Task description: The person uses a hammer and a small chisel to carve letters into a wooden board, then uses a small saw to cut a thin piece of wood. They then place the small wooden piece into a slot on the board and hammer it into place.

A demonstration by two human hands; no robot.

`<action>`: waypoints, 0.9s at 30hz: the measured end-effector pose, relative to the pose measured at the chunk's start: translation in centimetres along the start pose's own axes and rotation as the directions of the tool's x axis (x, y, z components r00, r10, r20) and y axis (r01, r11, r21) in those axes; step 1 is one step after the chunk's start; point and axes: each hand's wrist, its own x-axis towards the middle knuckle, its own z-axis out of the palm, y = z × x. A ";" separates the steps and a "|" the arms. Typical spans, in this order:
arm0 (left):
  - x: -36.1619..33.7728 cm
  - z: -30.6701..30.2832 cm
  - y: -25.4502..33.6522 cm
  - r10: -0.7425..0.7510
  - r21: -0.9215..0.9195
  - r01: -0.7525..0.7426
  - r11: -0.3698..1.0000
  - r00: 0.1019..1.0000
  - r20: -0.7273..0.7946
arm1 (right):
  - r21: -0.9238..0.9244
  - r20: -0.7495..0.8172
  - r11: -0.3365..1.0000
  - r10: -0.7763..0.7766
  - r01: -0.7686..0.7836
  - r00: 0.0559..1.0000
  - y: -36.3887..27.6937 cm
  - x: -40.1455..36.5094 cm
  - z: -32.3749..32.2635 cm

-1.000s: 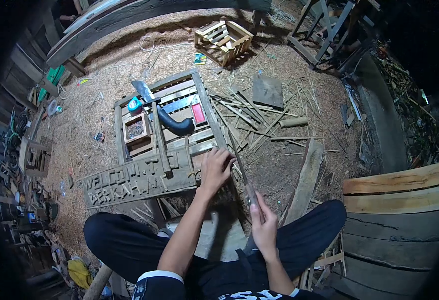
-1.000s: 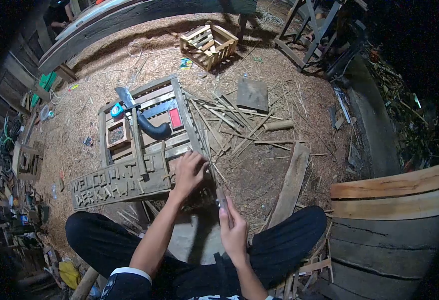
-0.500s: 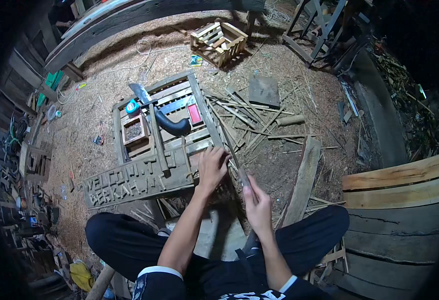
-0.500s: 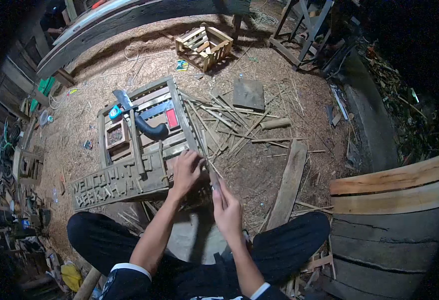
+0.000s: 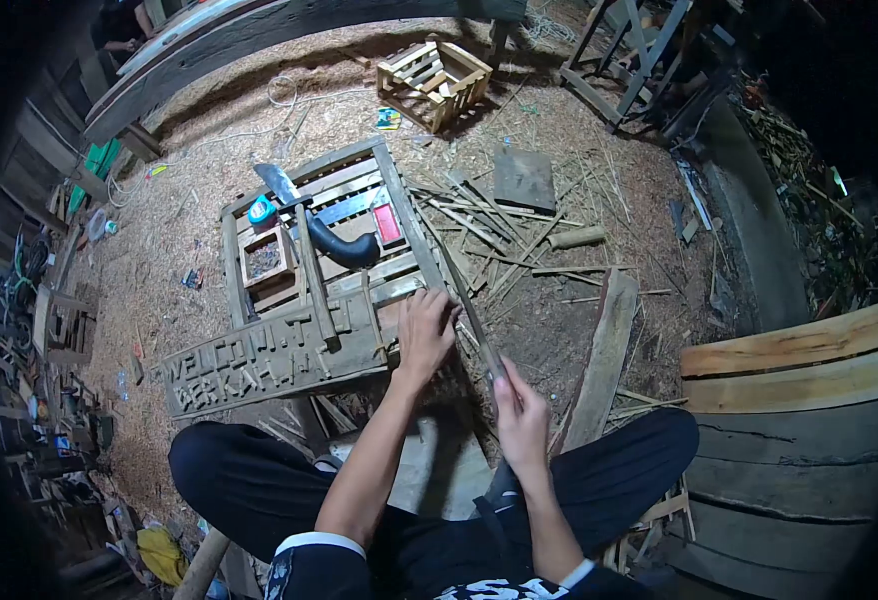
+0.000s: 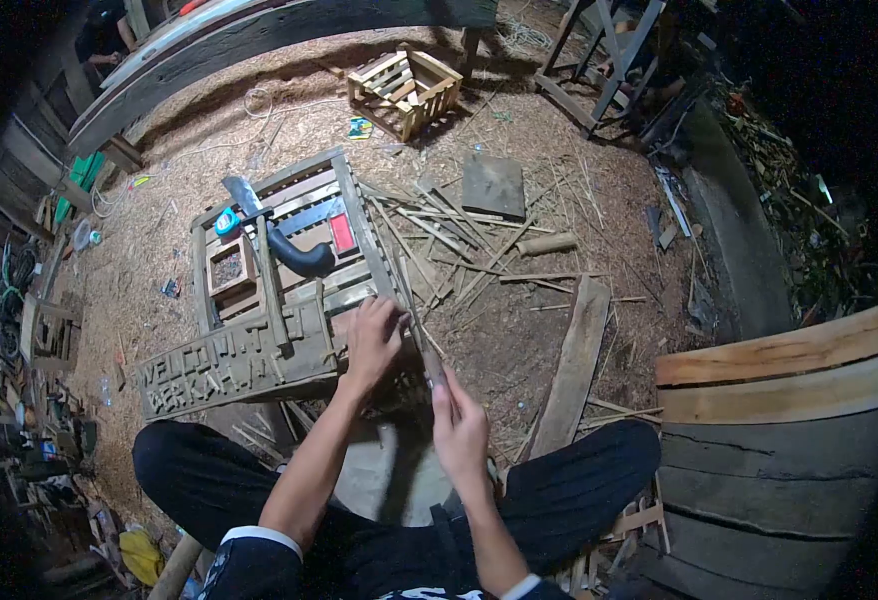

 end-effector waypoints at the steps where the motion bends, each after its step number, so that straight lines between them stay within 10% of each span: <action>1: -0.1 0.1 0.1 -0.003 0.003 0.003 1.000 1.000 -0.005 | 0.040 0.003 0.999 -0.005 0.005 1.000 -0.1 0.5 0.2; 15: -0.4 -0.1 -0.5 0.008 0.004 -0.008 1.000 1.000 0.019 | -0.032 0.030 0.981 -0.190 0.191 0.981 0.5 -1.6 -0.7; 27: -0.5 0.0 0.1 0.007 0.019 -0.007 1.000 1.000 0.007 | 0.172 -0.039 0.984 0.055 -0.047 0.998 0.3 -2.1 -3.2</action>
